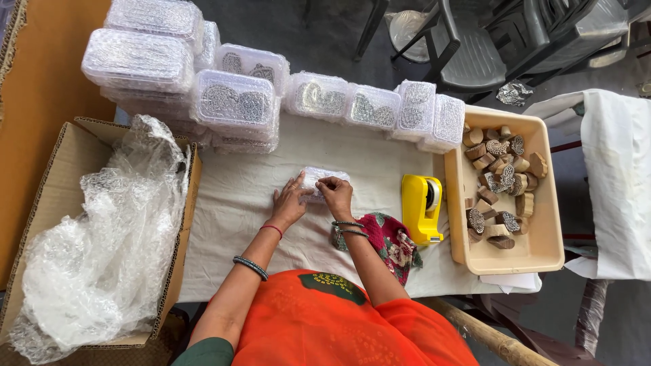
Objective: The person wraps small plastic containers filled with metal objects in bubble wrap and secures them with tape. The wrapped containers are then stacked on the table.
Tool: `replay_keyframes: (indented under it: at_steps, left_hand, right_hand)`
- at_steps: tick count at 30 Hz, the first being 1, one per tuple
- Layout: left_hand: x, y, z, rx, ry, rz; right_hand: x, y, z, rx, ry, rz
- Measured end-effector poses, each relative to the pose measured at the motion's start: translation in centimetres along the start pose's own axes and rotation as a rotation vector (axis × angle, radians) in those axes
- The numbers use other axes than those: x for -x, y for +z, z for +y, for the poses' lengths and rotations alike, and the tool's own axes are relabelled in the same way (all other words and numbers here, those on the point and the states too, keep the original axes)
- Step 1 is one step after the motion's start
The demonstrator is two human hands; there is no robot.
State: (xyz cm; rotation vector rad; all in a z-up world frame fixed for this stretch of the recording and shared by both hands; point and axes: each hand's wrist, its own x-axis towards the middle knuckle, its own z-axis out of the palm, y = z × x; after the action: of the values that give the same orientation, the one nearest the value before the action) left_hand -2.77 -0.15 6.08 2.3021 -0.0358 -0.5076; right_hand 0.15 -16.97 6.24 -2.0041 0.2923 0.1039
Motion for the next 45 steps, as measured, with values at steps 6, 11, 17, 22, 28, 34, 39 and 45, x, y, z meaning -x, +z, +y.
replay_keyframes:
  at_steps: [6, 11, 17, 22, 28, 34, 39, 45]
  left_hand:
    - [-0.1, 0.0, -0.2, -0.010, 0.022, 0.013]
    - [0.0, -0.3, 0.1, -0.012, 0.018, -0.001]
    - [-0.5, 0.0, 1.3, 0.045, -0.048, 0.127]
    - [-0.7, -0.2, 3.5, -0.062, -0.149, 0.266]
    - [-1.1, 0.2, 3.8, -0.274, -0.057, 0.458]
    - [-1.2, -1.8, 4.6, -0.250, -0.219, 0.339]
    - [-1.6, -0.6, 1.9, -0.022, -0.197, 0.271]
    - [-3.9, 2.9, -4.1, 0.342, -0.060, 0.396]
  right_hand:
    - [1.2, 0.1, -1.4, 0.114, -0.116, 0.109]
    - [2.3, -0.2, -2.4, 0.246, -0.161, 0.098]
    - [2.9, -0.3, -4.4, 0.481, -0.165, 0.089]
    - [2.2, -0.5, -4.0, 0.558, -0.052, 0.063]
    - [1.4, -1.1, -2.2, 0.650, 0.115, 0.056]
    - [1.5, -3.1, -2.0, 0.659, 0.157, 0.049]
    - [2.7, -8.2, 0.4, 0.555, 0.062, 0.084]
    - [3.8, -10.4, 3.4, 0.246, 0.181, 0.257]
